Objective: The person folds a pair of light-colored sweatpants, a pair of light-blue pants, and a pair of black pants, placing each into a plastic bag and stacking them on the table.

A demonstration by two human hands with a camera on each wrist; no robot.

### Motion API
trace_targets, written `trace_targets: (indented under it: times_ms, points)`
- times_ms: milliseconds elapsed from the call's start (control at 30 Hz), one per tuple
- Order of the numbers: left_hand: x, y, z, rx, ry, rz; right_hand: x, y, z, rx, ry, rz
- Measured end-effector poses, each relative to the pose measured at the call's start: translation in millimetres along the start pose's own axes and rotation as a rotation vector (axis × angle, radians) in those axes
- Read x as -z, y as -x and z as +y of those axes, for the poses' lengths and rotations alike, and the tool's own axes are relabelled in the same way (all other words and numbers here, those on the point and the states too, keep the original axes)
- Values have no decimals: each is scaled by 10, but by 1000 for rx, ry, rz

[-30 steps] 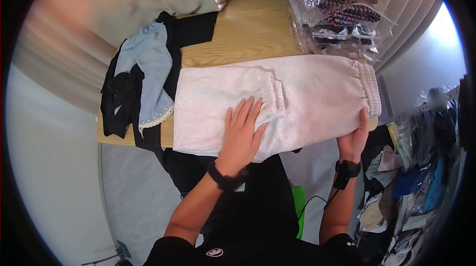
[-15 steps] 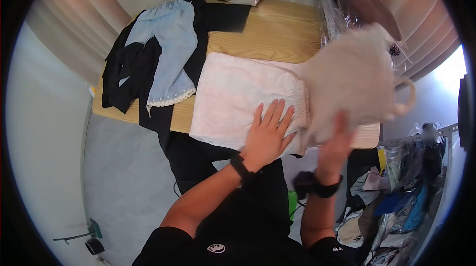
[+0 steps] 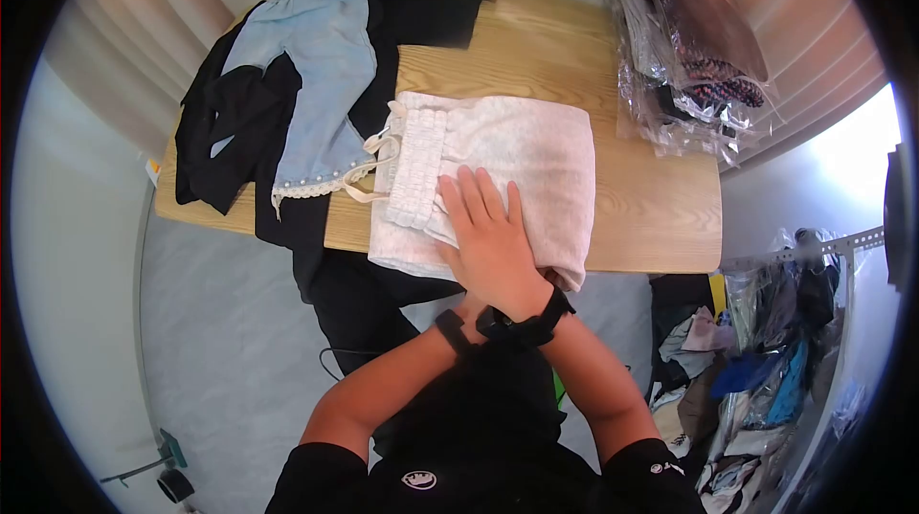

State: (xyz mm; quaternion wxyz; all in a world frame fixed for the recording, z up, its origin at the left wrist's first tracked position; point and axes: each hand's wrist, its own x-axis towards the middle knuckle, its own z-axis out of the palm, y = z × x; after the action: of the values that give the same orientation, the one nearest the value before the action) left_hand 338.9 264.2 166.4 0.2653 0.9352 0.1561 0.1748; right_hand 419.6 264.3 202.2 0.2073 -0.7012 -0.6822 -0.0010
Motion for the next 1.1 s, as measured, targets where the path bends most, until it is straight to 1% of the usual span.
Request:
trace_targets:
  times_ms: [33,100,133,200,233,267,333,367,433,467,500,533,567,600,633,700,733,767,800,833,867,900,933,967,1000,1067,1100]
  points:
    - [-14,-29,9,-1,21,-19,20,16,-3,-6,0,-1]
    - [22,43,-41,-7,56,-54,83,45,11,26,-121,8]
    - [52,155,-75,-11,72,-72,87,91,26,22,-121,13]
    - [80,345,-115,-11,103,-103,86,270,46,203,-29,67]
    - [84,329,-147,-8,115,-115,105,364,47,208,-32,71]
    - [163,396,-190,-4,109,-113,145,477,36,113,-55,76]
    - [453,581,-261,-319,167,-97,187,635,31,-61,-88,89]
    - [604,617,-294,-315,162,-100,164,675,29,-60,-95,90]
    - [881,620,-366,-152,136,154,121,750,23,-103,8,63]
    - [960,602,-426,-29,131,302,58,781,77,-102,2,61]
    - [1041,546,-478,93,122,453,-40,813,176,-47,80,102]
    - [1158,441,-506,135,102,501,-79,834,278,11,158,145]
    - [1272,339,-528,178,82,552,-40,846,407,22,155,149]
    - [1289,356,-680,163,157,509,21,856,581,108,78,130]
    - [1314,335,-668,165,153,517,90,861,755,192,4,110]
    - [1330,239,-589,136,69,440,403,845,1007,219,2,28]
    - [1295,201,-543,132,74,374,528,821,1030,98,155,68]
    - [1205,177,-521,171,49,315,637,823,1046,-28,309,103]
    - [1116,147,-490,179,-13,298,711,849,1078,-186,386,110]
    - [1043,121,-476,182,-77,284,761,884,1062,-192,394,107]
    - [980,126,-485,175,-68,283,799,929,1029,-306,252,267]
    - [912,142,-495,215,-50,228,824,982,986,-418,109,430]
    - [849,152,-499,255,-34,169,806,1072,876,-425,62,483]
    - [785,172,-480,248,-26,155,742,1190,760,-376,-100,497]
    - [718,211,-441,247,-46,205,648,1321,617,-333,-266,508]
    - [642,258,-375,227,-104,305,379,1446,228,-414,-576,507]
    - [608,273,-366,219,-105,294,171,1490,104,-469,-740,508]
